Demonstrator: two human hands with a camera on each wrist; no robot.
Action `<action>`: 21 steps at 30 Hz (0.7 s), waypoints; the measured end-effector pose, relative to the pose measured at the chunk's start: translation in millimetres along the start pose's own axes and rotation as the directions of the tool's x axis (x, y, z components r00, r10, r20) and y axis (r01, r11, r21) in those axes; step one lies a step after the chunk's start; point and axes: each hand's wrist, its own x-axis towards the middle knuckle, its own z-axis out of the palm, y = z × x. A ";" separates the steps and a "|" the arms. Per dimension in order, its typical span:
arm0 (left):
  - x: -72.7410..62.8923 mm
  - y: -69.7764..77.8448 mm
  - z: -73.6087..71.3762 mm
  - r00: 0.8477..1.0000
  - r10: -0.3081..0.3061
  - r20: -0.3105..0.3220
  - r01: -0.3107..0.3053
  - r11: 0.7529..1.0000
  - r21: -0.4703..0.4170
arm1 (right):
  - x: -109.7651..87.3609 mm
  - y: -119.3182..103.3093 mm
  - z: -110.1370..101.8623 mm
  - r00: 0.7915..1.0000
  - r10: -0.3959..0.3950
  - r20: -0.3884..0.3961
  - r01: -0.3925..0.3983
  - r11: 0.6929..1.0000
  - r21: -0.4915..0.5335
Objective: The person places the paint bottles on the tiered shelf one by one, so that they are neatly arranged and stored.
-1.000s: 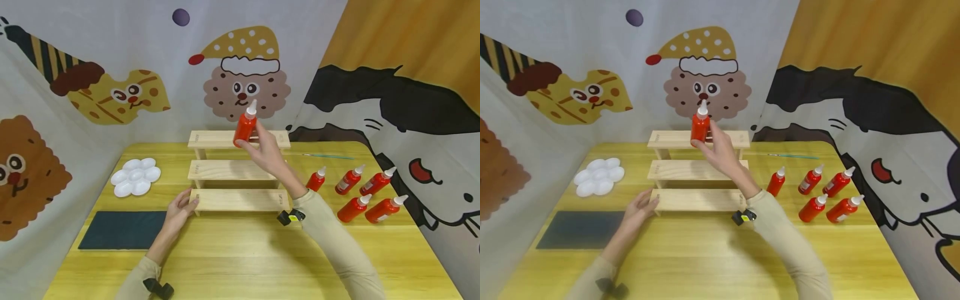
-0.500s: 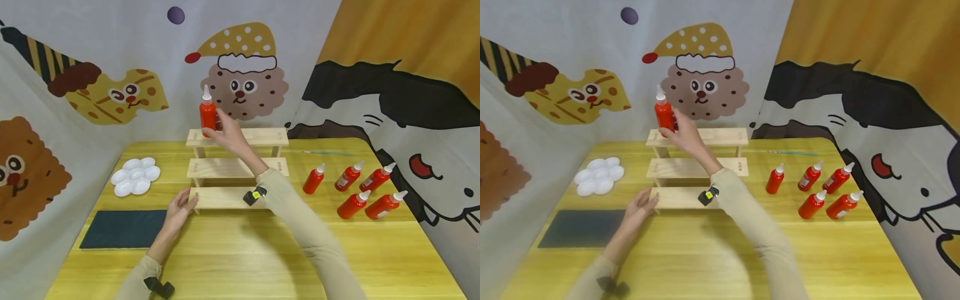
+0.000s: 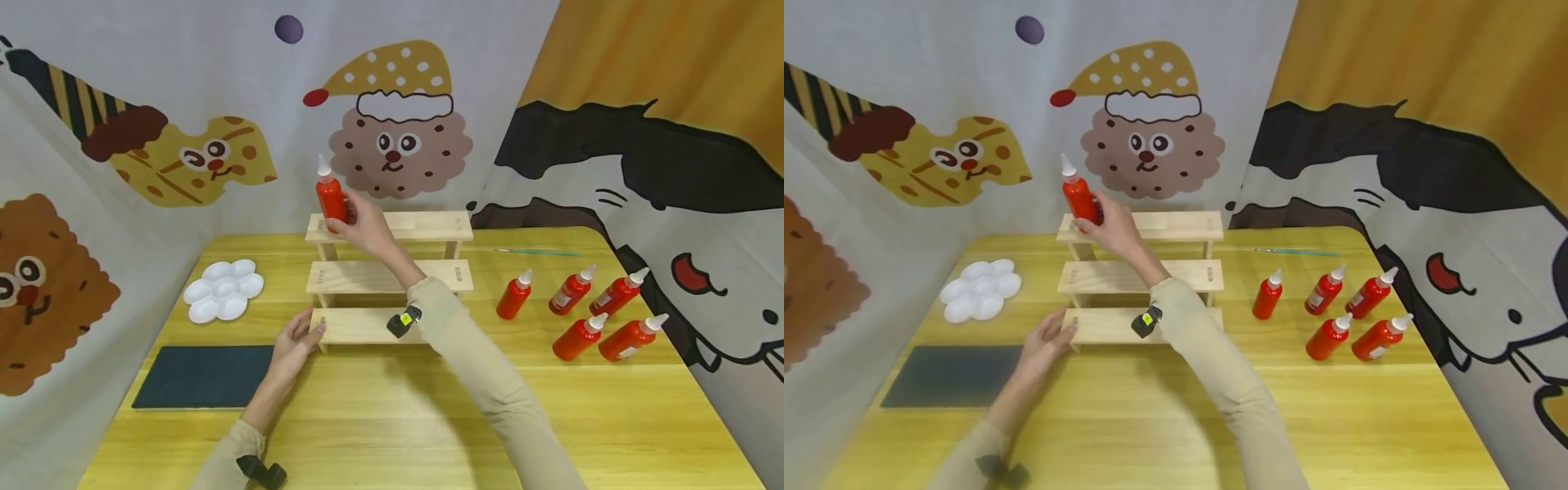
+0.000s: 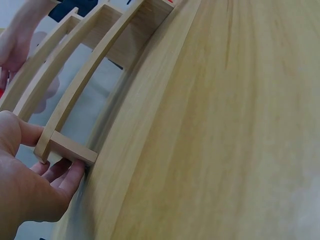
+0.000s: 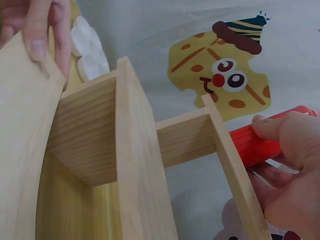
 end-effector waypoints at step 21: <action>1.9 -2.1 0.4 1.000 -0.021 0.001 0.021 1.000 0.005 | -44.4 -3.4 -30.5 0.997 0.022 -0.077 -0.019 0.999 0.033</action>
